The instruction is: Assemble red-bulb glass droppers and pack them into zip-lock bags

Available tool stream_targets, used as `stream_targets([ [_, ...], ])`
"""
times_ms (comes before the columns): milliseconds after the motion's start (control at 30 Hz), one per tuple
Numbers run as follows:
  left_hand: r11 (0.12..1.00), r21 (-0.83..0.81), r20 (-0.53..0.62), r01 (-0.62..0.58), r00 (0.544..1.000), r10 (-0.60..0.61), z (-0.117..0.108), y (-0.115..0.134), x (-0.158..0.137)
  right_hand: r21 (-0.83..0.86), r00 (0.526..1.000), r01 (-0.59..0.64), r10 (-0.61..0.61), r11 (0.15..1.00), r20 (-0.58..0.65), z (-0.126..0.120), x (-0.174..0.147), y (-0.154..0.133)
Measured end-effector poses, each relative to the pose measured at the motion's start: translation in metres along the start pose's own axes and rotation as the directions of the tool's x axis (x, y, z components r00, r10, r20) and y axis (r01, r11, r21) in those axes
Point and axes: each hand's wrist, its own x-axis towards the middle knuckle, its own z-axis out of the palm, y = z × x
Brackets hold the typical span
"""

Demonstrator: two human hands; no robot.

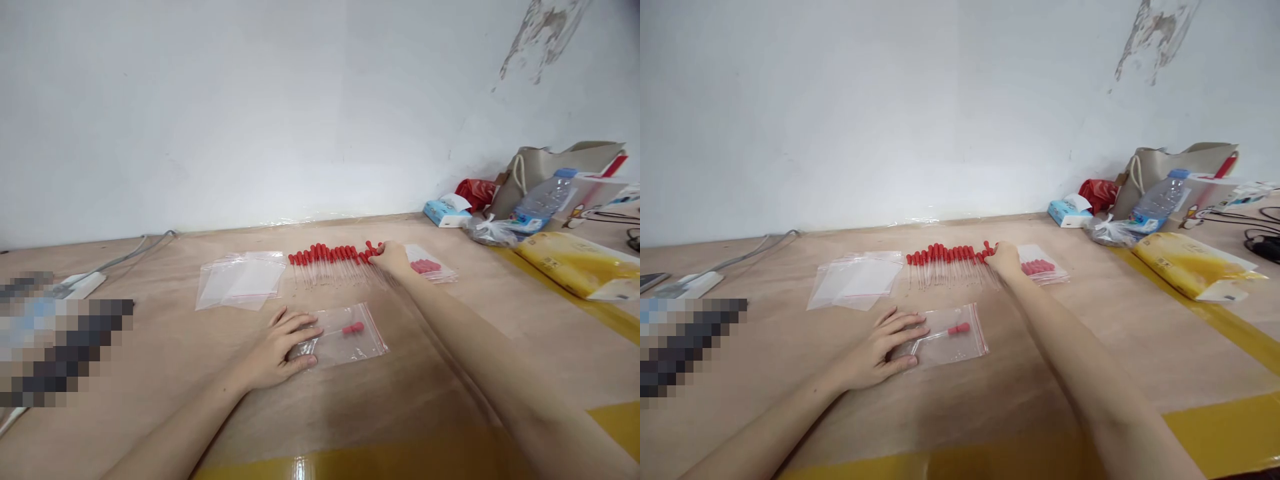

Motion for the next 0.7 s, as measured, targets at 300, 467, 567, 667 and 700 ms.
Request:
stream_targets([
  [300,1.000,-0.001,-0.014,-0.004,1.000,0.004,0.002,-0.001,0.000,0.109,0.993,-0.111,0.107,0.988,0.042,-0.002,0.004,-0.010],
  [467,1.000,-0.018,-0.014,-0.005,1.000,0.005,0.001,-0.001,0.000,0.328,0.996,-0.082,0.065,0.941,0.062,-0.011,-0.018,-0.001],
  [567,1.000,-0.029,-0.014,-0.007,1.000,0.007,0.000,-0.001,0.000,0.636,0.987,-0.062,-0.049,0.769,0.155,-0.016,-0.052,0.012],
  [667,1.000,-0.021,-0.013,-0.015,1.000,0.015,0.000,-0.001,0.001,0.774,0.985,-0.093,-0.054,0.627,0.163,-0.018,-0.084,0.023],
  [700,1.000,-0.015,-0.012,-0.015,1.000,0.015,0.000,-0.001,0.001,0.793,0.987,-0.104,-0.038,0.600,0.158,-0.017,-0.092,0.026],
])
